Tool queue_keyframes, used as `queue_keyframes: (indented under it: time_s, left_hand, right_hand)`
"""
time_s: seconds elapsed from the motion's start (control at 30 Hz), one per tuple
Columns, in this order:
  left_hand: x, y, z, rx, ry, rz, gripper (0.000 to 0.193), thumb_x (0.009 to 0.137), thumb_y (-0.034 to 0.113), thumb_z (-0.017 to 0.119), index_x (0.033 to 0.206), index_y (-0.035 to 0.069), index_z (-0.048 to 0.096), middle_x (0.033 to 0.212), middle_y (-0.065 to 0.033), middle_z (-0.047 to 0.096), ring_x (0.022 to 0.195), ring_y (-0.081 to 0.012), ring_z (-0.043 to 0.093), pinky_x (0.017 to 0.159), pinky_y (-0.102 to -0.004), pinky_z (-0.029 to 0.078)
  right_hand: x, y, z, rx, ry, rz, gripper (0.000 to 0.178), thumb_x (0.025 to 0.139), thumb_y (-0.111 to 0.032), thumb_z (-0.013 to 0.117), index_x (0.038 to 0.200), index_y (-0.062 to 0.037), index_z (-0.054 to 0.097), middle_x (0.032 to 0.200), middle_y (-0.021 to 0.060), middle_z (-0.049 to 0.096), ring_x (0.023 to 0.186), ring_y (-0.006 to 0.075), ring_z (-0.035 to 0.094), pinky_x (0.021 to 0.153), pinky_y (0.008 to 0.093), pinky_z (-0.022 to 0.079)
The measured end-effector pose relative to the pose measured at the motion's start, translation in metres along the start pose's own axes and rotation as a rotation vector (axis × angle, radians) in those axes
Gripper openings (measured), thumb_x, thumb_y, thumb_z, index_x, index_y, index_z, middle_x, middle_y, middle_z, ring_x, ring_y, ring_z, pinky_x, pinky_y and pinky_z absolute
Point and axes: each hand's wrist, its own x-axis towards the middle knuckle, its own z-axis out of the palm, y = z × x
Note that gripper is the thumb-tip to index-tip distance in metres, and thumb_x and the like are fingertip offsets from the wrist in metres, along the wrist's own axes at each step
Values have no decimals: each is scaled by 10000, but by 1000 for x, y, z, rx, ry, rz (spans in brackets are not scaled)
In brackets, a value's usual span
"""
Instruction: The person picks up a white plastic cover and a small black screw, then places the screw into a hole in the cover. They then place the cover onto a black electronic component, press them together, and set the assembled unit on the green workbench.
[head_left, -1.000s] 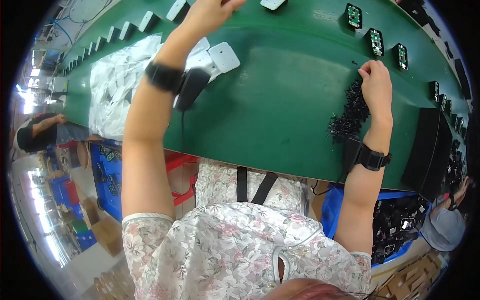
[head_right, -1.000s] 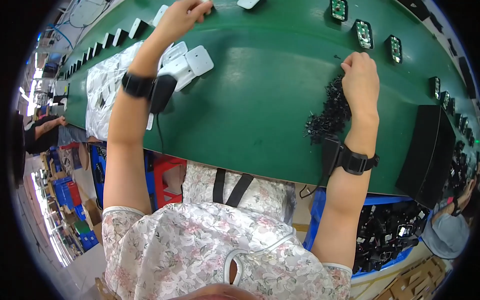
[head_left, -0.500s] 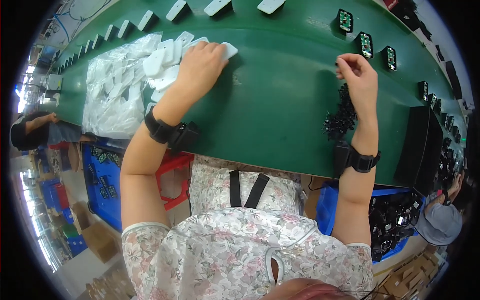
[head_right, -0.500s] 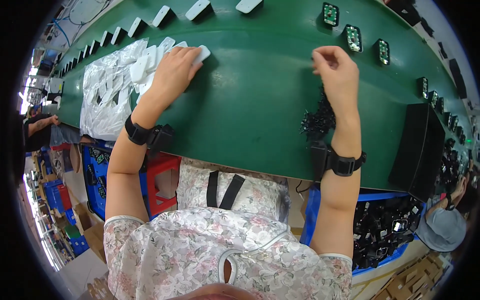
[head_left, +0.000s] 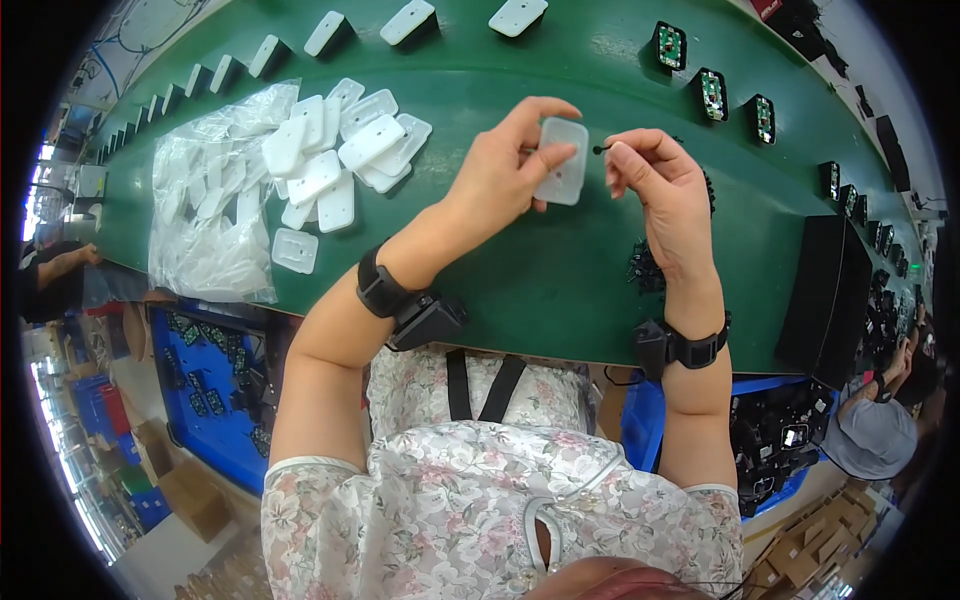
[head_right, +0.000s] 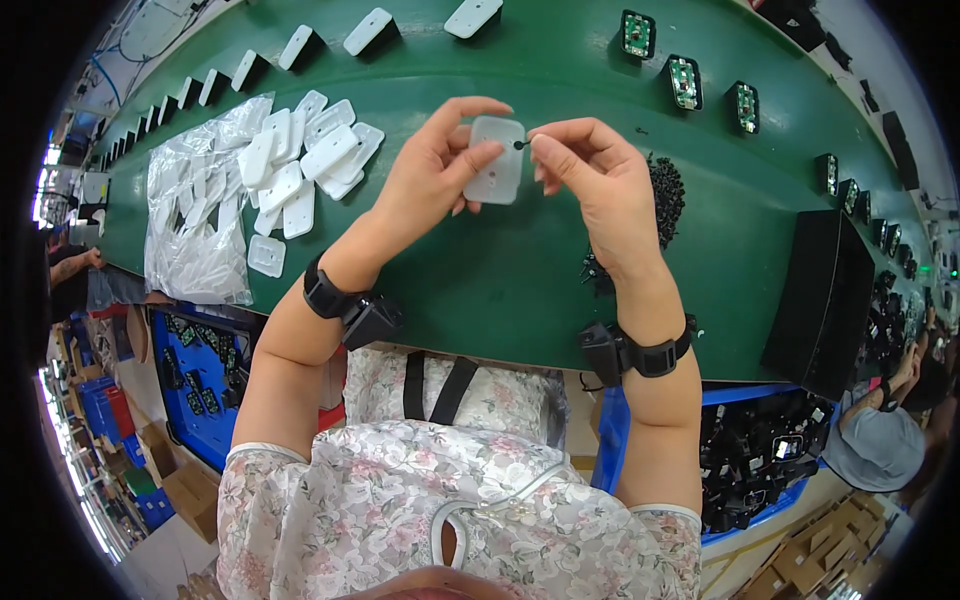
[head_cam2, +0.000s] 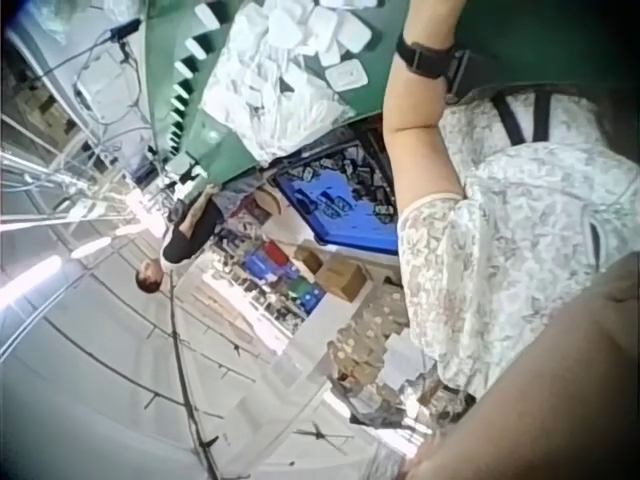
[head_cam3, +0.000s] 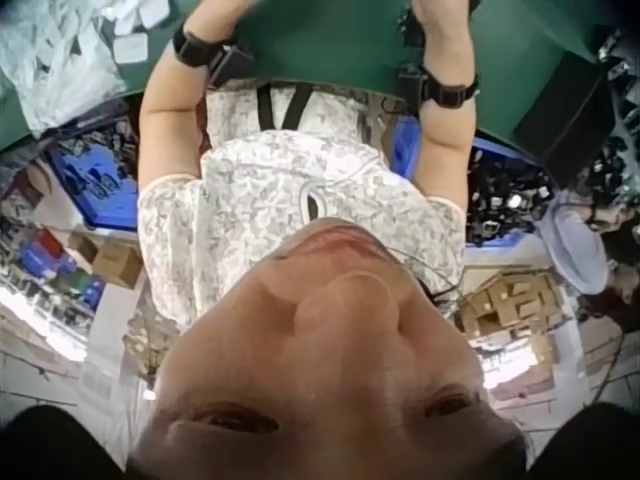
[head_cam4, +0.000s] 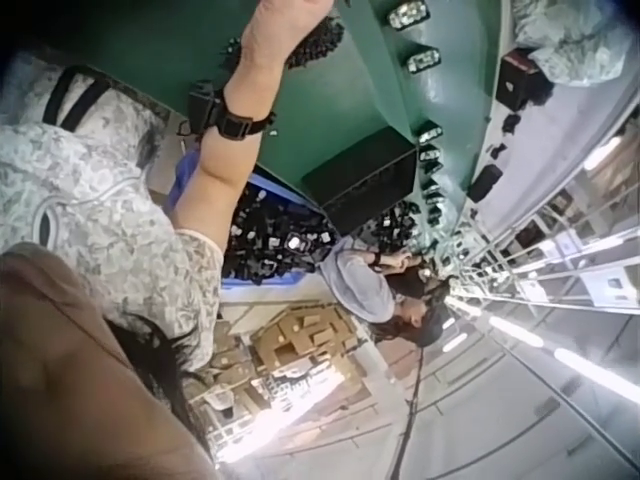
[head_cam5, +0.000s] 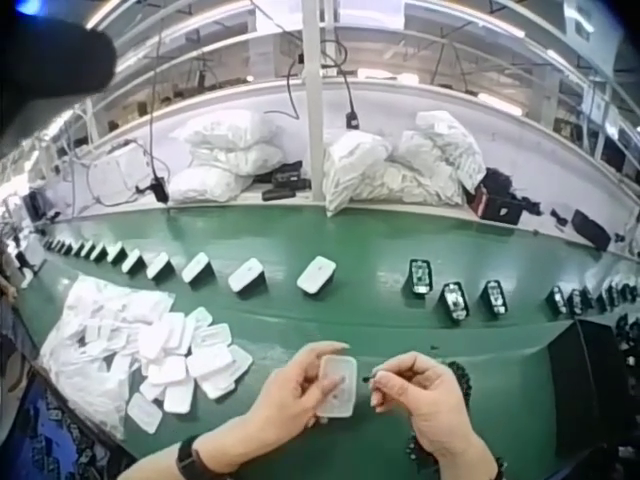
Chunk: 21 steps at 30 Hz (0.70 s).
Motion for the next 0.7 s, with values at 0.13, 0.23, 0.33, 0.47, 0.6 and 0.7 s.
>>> queue_keyframes:
  time_s: [0.13,0.23,0.33,0.47,0.6,0.7]
  left_hand:
    - [-7,-1,0,-17,-80,-32,209,890,123,584,1088,90,525,731,-58,605,557,-97,577,433,-226,444]
    - [-7,-8,2,-11,-109,8,229,889,99,577,1106,80,505,794,-78,612,597,-111,600,447,-229,459]
    - [-9,-7,6,-158,-106,49,277,882,37,554,1142,49,460,917,-123,604,638,-135,618,488,-241,490]
    - [-12,-11,5,-335,-91,37,417,898,29,525,1272,15,340,1085,-159,549,754,-197,629,620,-290,546]
    - [-3,-21,-5,-373,-95,-32,366,895,44,544,1224,-18,398,1051,-139,569,738,-177,625,652,-285,545]
    - [0,-22,-12,-136,-155,-152,298,895,73,560,1154,-41,465,1023,-123,582,751,-157,619,692,-274,541]
  right_hand:
    - [-3,5,5,-119,38,5,108,856,-96,638,926,-15,622,790,-12,573,692,61,501,617,190,385]
    - [-3,8,7,-187,32,-4,96,853,-84,638,920,-17,617,803,-22,565,707,57,503,631,189,387]
    - [-3,13,2,-354,49,-73,86,855,-74,631,907,-9,610,836,-20,560,736,58,512,659,194,398]
    - [-2,12,4,-584,57,-156,80,844,-58,629,886,5,604,870,1,556,771,72,529,706,210,415]
    - [-2,13,5,-667,66,-257,76,820,-43,642,880,-8,609,890,28,567,775,99,538,708,222,419]
    - [1,9,6,-785,134,-571,88,809,-34,647,887,-20,608,930,53,577,783,136,544,718,243,431]
